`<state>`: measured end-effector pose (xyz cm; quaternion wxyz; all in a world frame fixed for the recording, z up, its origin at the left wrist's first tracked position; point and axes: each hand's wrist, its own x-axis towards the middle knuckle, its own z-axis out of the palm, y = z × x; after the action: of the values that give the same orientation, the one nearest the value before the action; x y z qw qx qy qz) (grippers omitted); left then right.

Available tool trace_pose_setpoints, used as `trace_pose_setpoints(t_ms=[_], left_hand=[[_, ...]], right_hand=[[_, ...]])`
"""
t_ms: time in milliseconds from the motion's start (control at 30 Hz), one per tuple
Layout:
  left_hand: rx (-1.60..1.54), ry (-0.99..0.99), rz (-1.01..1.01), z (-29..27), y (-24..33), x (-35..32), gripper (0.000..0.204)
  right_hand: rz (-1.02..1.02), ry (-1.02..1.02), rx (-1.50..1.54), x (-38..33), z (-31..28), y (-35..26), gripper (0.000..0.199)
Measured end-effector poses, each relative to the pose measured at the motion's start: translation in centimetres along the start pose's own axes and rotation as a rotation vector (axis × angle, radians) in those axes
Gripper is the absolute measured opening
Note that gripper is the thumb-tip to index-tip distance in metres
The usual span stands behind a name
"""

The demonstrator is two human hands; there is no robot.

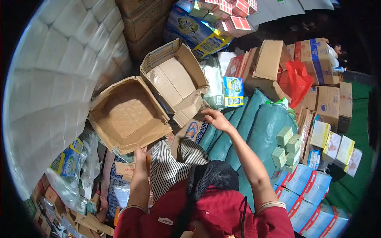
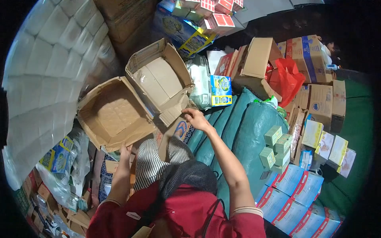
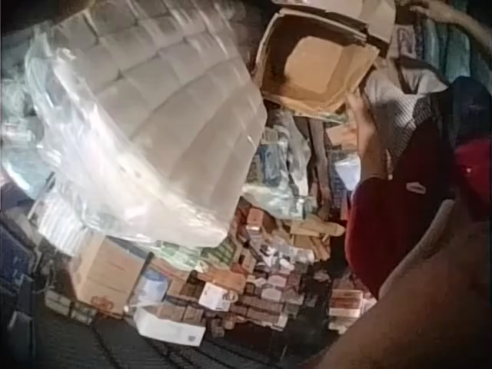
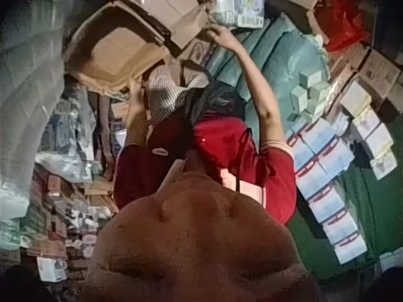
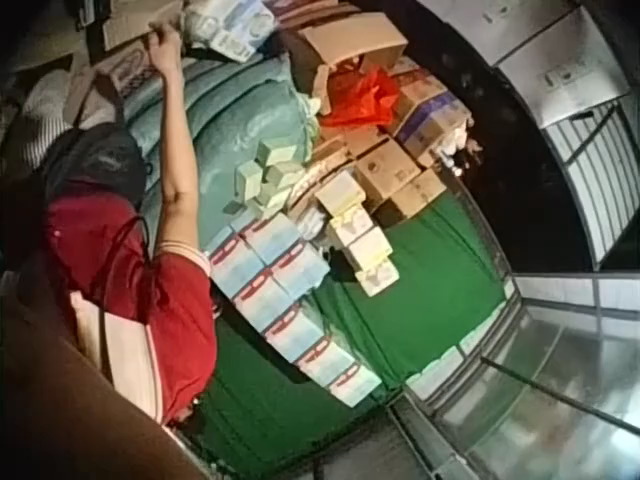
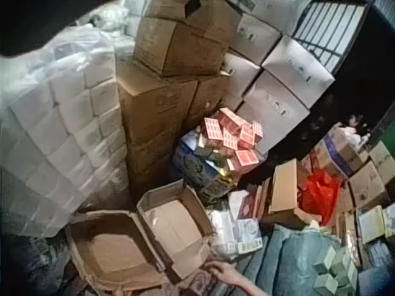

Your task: Sorting and packing various packaged snack items into cardboard boxes in a warehouse.

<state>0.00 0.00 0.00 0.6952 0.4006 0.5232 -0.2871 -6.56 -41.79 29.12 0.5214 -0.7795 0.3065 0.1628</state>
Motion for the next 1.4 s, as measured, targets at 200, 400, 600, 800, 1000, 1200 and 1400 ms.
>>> trace_pose_setpoints(t_ms=[200, 400, 600, 800, 1000, 1200, 1400], left_hand=[[-0.105, -0.011, -0.065, 1.3, -5.3, -0.2, 0.036], [-0.262, -0.166, -0.205, 5.6, -4.6, -2.2, 0.029], [-0.125, -0.015, -0.334, 7.4, -3.8, -5.7, 0.036], [-0.132, -0.037, -0.359, 7.8, -2.3, -3.5, 0.034], [0.18, -0.037, -0.386, 10.5, -1.9, -7.4, 0.033], [0.245, -0.093, -0.623, 16.6, -1.9, -11.7, 0.028], [0.364, -0.634, -0.758, 23.3, -2.6, -14.3, 0.015]], right_hand=[[0.015, -0.006, -0.127, -1.5, -0.2, -0.1, 0.028], [-0.013, 0.03, -0.217, -0.5, 0.2, 2.4, 0.033], [0.166, 0.059, -0.173, -2.4, -1.3, 5.1, 0.029], [0.156, 0.158, -0.173, -4.0, -2.1, 6.6, 0.03], [0.236, 0.266, -0.167, -6.4, -1.8, 9.6, 0.032], [0.205, 0.406, -0.015, -10.8, -3.0, 8.4, 0.032], [0.138, 0.556, 0.096, -17.0, -5.5, 7.0, 0.029]])
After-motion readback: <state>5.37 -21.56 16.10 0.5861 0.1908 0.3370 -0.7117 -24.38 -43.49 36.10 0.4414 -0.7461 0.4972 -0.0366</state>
